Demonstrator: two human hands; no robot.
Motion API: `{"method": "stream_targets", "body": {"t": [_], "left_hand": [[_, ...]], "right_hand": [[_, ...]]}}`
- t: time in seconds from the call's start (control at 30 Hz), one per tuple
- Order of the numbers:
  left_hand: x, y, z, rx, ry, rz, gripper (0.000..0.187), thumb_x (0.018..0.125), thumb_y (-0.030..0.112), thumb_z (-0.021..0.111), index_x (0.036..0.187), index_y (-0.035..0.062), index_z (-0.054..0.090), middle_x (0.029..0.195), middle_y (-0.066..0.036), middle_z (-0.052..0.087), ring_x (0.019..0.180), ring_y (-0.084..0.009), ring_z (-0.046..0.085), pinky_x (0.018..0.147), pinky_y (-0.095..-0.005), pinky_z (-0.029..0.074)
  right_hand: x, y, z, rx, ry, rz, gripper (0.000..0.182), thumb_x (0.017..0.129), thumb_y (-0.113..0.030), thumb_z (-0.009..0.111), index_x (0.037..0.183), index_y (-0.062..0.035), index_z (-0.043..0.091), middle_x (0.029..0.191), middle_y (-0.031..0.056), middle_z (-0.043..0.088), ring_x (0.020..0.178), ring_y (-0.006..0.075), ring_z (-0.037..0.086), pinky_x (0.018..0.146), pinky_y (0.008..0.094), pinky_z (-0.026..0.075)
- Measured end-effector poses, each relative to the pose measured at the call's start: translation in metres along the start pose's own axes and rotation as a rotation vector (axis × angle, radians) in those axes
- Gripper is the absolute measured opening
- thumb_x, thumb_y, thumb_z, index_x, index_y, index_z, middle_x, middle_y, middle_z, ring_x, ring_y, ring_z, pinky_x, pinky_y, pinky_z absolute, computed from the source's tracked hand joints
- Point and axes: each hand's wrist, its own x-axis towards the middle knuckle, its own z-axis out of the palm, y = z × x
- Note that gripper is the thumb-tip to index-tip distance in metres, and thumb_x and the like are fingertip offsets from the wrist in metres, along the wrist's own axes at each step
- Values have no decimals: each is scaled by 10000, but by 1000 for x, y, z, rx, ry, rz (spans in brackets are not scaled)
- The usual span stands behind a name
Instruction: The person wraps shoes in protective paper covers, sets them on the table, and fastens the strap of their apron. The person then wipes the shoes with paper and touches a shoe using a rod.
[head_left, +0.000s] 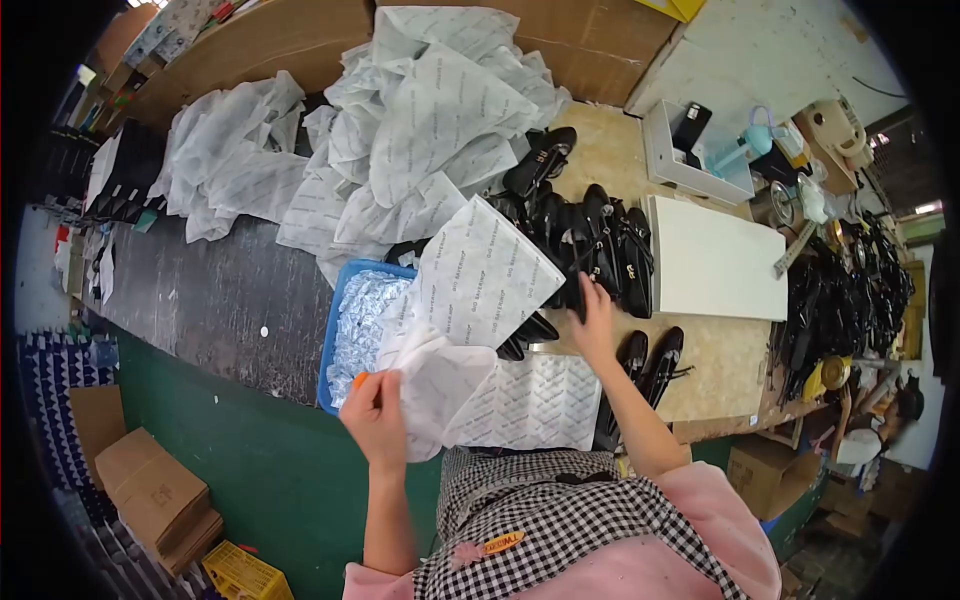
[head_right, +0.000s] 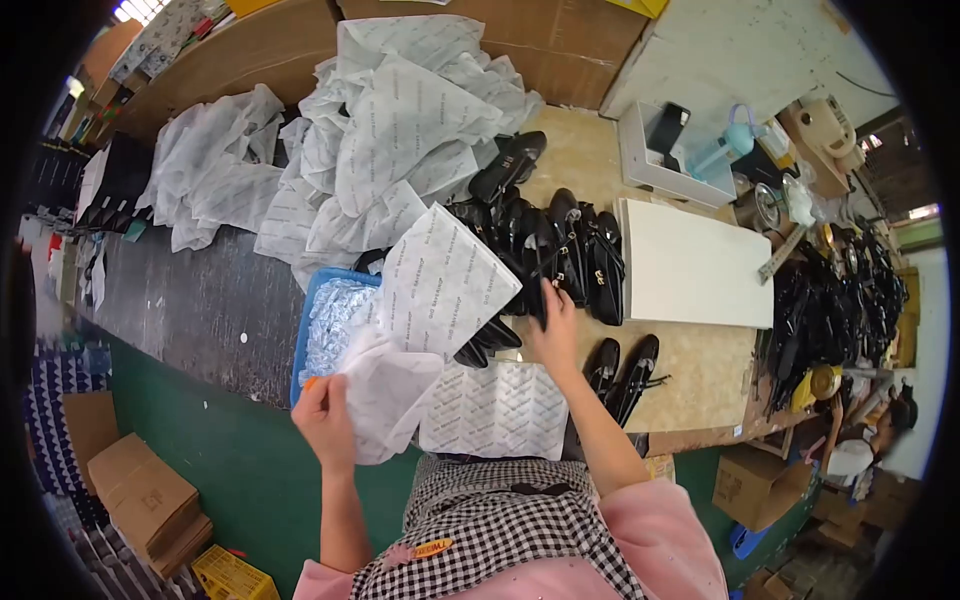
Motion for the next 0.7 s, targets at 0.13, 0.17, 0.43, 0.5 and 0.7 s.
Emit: {"method": "stream_targets", "body": {"t": [0.13, 0.17, 0.43, 0.5, 0.7], "left_hand": [[18, -22, 19, 115, -17, 81, 133, 871, 80, 672, 837, -47, 653, 648, -76, 538, 544, -124, 449, 525, -284, 355], [25, -26, 25, 96, -19, 73, 141, 872, 92, 675, 841, -45, 657, 652, -85, 547, 539, -138, 457, 523, -293, 356], [-35, 31, 31, -2, -188, 267, 34, 792, 64, 731, 819, 57, 711, 700, -102, 635, 588, -242, 617, 554, -325, 478], [-12, 11, -2, 88, 4, 251, 34, 825, 62, 704, 827, 29, 700, 697, -92, 633, 589, -204, 599, 540, -303, 459], [34, 2, -25, -203, 243, 35, 129, 883, 9, 628, 774, -60, 624, 663, -19, 564, 629, -56, 471, 552, -242, 380]], "right_hand": [[12, -75, -126, 443, -402, -75, 589, 898, -69, 614, 1446, -25, 404, 1463, 136, 445, 1348, 235, 419, 1109, 334, 315], [7, -90, -157, 283, -541, -286, 568, 889, -76, 619, 1426, -32, 441, 1457, 149, 446, 1339, 271, 433, 1110, 366, 324], [-14, -173, -27, 985, -945, 175, 513, 921, -168, 609, 1389, -14, 466, 1374, 112, 534, 1271, 202, 477, 1067, 337, 380], [11, -230, 24, 1125, -690, 17, 640, 921, -136, 612, 1472, 11, 323, 1384, 113, 505, 1243, 184, 489, 1029, 337, 423], [-3, -288, 14, 1002, -421, -408, 392, 871, -237, 645, 1164, 20, 600, 1003, 176, 700, 821, 237, 670, 739, 327, 523]]}}
